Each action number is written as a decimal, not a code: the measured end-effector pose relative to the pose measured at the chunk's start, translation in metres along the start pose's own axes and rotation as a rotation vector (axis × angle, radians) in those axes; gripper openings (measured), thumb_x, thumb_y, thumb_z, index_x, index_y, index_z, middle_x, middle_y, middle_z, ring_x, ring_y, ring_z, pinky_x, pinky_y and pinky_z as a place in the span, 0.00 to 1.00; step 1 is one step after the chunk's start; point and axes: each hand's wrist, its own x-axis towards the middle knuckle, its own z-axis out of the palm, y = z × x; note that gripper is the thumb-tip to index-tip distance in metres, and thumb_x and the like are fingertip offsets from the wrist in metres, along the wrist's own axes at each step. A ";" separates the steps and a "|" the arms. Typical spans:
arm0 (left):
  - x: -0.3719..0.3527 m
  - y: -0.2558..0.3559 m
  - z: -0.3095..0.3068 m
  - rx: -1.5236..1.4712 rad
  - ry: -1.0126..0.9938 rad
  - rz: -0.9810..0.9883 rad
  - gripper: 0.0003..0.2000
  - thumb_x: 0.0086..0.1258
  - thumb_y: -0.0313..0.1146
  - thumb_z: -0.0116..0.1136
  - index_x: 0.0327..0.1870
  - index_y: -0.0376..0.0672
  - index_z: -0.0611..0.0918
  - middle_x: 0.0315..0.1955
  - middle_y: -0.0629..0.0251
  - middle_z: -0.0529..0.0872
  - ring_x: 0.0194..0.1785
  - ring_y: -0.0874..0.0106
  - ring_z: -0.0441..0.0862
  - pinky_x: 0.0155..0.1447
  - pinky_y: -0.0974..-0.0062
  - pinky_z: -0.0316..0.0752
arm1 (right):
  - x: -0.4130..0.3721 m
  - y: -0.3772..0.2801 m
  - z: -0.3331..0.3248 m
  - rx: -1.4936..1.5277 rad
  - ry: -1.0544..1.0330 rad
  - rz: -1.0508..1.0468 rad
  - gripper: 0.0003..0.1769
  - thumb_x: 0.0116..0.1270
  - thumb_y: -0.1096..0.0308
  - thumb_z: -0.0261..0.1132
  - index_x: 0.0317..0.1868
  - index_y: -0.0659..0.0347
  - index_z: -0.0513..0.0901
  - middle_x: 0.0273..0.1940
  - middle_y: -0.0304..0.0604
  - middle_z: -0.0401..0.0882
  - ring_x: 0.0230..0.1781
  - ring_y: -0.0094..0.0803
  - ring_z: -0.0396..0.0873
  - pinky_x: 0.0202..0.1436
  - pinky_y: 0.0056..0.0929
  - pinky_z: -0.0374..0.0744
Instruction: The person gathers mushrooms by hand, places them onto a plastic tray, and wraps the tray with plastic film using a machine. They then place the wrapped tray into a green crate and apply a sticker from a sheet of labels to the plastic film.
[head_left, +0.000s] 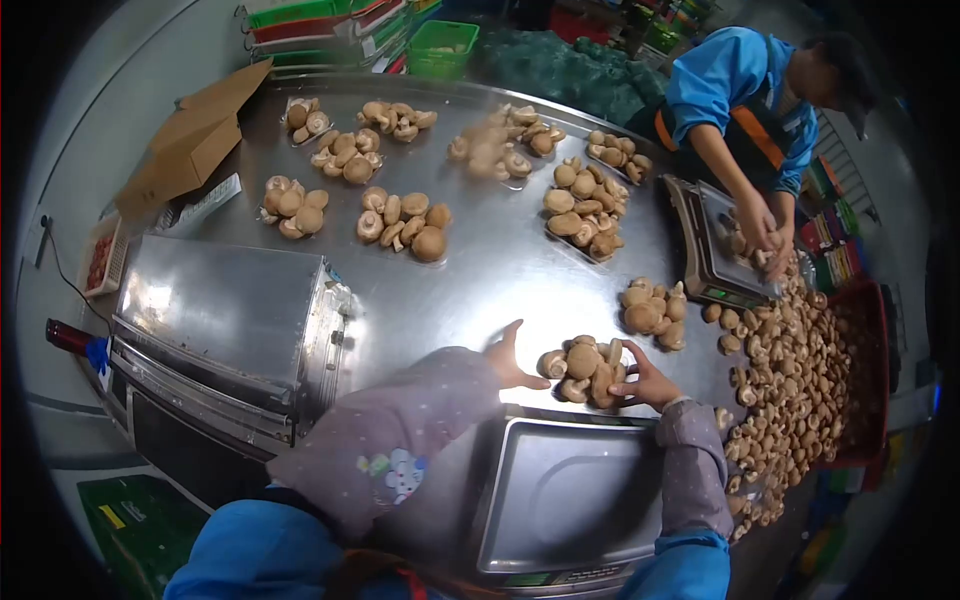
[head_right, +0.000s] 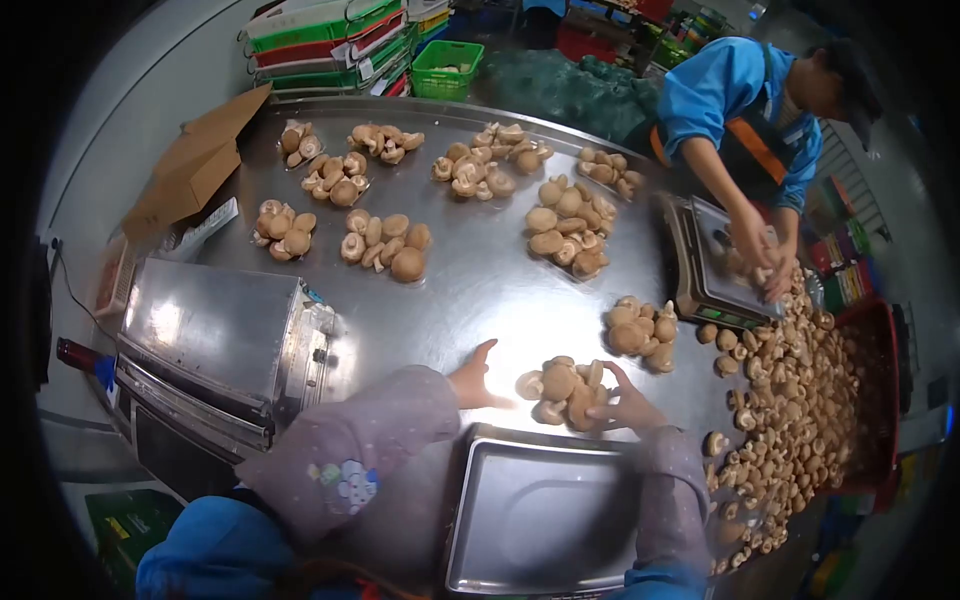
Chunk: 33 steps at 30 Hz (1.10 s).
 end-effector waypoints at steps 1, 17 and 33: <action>0.010 -0.008 0.009 0.013 0.060 0.067 0.59 0.38 0.49 0.77 0.70 0.39 0.48 0.64 0.42 0.60 0.69 0.53 0.57 0.71 0.64 0.54 | -0.001 -0.012 0.009 0.056 -0.024 -0.001 0.55 0.48 0.71 0.75 0.70 0.36 0.50 0.54 0.57 0.62 0.52 0.45 0.69 0.47 0.41 0.80; -0.248 0.048 -0.283 0.466 0.521 0.068 0.55 0.34 0.37 0.77 0.68 0.38 0.55 0.51 0.44 0.74 0.54 0.55 0.74 0.58 0.66 0.69 | -0.036 -0.289 0.255 -0.192 -0.173 -0.601 0.51 0.50 0.64 0.75 0.70 0.54 0.52 0.39 0.49 0.75 0.32 0.29 0.78 0.31 0.23 0.79; -0.370 -0.066 -0.419 0.888 0.469 0.177 0.69 0.24 0.50 0.80 0.72 0.52 0.44 0.67 0.46 0.53 0.70 0.49 0.50 0.66 0.41 0.50 | -0.015 -0.363 0.464 -0.656 0.020 -0.752 0.66 0.33 0.47 0.80 0.70 0.56 0.50 0.65 0.64 0.52 0.67 0.56 0.56 0.67 0.43 0.63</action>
